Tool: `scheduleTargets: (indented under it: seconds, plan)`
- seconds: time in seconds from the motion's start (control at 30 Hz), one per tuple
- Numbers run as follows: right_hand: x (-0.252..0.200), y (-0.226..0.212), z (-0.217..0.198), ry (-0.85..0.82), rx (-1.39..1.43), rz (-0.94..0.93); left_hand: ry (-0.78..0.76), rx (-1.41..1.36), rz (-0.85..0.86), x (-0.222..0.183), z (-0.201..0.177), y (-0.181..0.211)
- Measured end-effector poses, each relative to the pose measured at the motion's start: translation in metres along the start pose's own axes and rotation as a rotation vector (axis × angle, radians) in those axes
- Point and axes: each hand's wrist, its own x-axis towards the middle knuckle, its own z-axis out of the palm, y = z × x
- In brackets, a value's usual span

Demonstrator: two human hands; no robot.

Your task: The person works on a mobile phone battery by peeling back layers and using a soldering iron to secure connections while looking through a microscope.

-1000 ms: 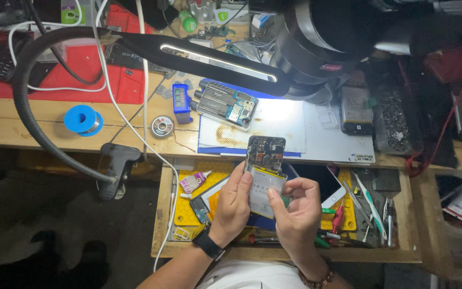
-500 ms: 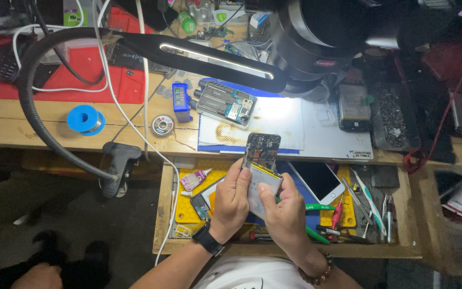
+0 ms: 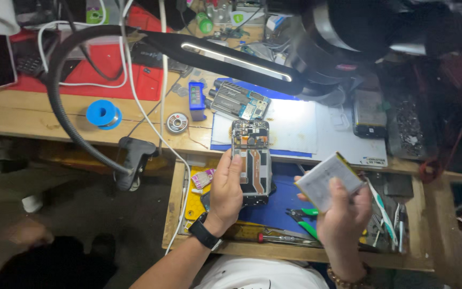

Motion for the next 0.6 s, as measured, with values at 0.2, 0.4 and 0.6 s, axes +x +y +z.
scheduleTargets:
  seconds: [0.2, 0.4, 0.6]
  plan:
    - [0.006, 0.011, -0.017, 0.123, 0.037, 0.102, 0.037, 0.314, 0.053, -0.006, -0.007, 0.015]
    - [-0.001, 0.025, -0.026, 0.012, 0.052, 0.091, 0.004, 0.421, 0.051, -0.023, -0.022, 0.038]
    - [-0.002, 0.035, -0.032, -0.030, 0.049, 0.079, 0.025, 0.496, 0.004, -0.071, -0.058, 0.091]
